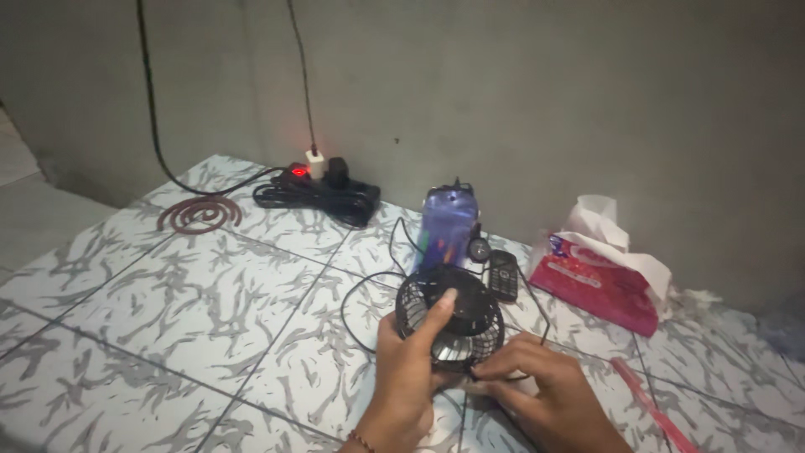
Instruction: The person uses a screwdriver to remove screws from a small black fan, detaches the front grille, and manipulates the fan housing and internal components on a tiled table. The person repeatedly inserts and removes the screwdriver and adjusts the fan parts throughout the clip.
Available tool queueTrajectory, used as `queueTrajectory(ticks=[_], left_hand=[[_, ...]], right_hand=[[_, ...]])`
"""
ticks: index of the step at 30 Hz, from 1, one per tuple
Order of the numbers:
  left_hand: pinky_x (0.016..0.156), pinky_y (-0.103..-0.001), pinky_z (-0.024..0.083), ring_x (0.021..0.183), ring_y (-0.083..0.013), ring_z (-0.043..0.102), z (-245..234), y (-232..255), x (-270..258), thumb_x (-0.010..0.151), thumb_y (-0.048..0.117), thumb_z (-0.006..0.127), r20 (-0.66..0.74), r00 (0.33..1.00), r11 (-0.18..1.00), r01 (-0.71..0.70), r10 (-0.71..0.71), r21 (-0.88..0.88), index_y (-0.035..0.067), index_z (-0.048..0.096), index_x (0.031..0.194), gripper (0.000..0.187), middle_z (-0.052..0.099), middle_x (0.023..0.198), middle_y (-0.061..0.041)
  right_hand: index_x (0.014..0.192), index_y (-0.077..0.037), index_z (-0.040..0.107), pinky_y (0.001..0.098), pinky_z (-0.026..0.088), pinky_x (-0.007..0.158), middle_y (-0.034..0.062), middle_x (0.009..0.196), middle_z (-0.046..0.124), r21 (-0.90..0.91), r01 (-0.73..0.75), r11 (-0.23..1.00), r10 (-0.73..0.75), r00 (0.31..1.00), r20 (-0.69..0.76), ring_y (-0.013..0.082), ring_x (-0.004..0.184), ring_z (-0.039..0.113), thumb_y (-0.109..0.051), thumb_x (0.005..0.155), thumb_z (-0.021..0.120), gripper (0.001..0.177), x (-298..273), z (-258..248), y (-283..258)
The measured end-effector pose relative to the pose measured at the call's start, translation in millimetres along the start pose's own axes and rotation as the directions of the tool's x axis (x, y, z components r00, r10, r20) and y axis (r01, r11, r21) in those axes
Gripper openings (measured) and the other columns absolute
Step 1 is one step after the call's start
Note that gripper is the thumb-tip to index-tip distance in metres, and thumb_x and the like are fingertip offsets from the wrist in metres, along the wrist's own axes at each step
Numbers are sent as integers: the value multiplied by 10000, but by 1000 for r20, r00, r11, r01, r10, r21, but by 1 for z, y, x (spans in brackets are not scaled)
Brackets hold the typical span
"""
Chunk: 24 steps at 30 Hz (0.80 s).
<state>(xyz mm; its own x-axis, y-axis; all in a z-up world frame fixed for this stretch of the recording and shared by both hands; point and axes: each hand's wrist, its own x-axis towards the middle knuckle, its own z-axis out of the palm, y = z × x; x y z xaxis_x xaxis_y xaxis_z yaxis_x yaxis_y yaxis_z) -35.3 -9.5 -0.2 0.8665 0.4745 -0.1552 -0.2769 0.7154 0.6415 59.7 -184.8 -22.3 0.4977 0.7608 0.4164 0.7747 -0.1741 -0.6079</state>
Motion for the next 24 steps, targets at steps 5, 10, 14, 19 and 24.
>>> queueTrajectory(ticks=[5, 10, 14, 19, 24], left_hand=[[570, -340, 629, 719, -179, 728, 3, 0, -2, 773, 156, 802, -104, 995, 1000, -4, 4, -3, 3, 557, 1115, 447, 725, 936, -112], [645, -320, 624, 783, -177, 721, 4, 2, -5, 772, 175, 828, -96, 995, 999, -31, 30, -10, -12, 509, 1172, 545, 711, 989, -129], [677, -295, 615, 815, -166, 723, 6, 5, -7, 747, 161, 815, -79, 993, 996, -78, 82, 53, -2, 467, 1234, 620, 706, 1018, -135], [672, -307, 618, 821, -171, 721, 7, 6, -7, 756, 202, 825, -97, 994, 997, -50, 55, 56, -6, 467, 1249, 644, 704, 1027, -134], [704, -292, 614, 840, -167, 724, 6, 2, -6, 752, 168, 817, -69, 993, 994, -96, 99, 45, -29, 481, 1251, 634, 714, 1038, -139]], right_hand=[[920, -51, 811, 329, 574, 808, 53, 888, 753, 71, -20, 997, 21, 1000, -6, 191, 884, 705, 21, 693, 832, 239, -1, 2, 11], [975, -73, 749, 303, 593, 805, 43, 881, 747, 63, -156, 986, 161, 983, -84, 157, 872, 739, -43, 681, 871, 320, -3, 6, 16], [905, -56, 765, 304, 584, 803, 50, 883, 747, 14, -83, 996, 84, 992, -99, 165, 868, 730, -55, 692, 887, 244, -2, 6, 18], [926, -58, 773, 307, 595, 787, 58, 882, 754, 75, -130, 989, 136, 987, -87, 163, 863, 742, -52, 706, 873, 242, -4, 5, 16], [900, -65, 796, 308, 566, 796, 33, 852, 808, -4, -21, 1000, 20, 996, -92, 161, 829, 737, -50, 689, 871, 224, -2, 4, 9]])
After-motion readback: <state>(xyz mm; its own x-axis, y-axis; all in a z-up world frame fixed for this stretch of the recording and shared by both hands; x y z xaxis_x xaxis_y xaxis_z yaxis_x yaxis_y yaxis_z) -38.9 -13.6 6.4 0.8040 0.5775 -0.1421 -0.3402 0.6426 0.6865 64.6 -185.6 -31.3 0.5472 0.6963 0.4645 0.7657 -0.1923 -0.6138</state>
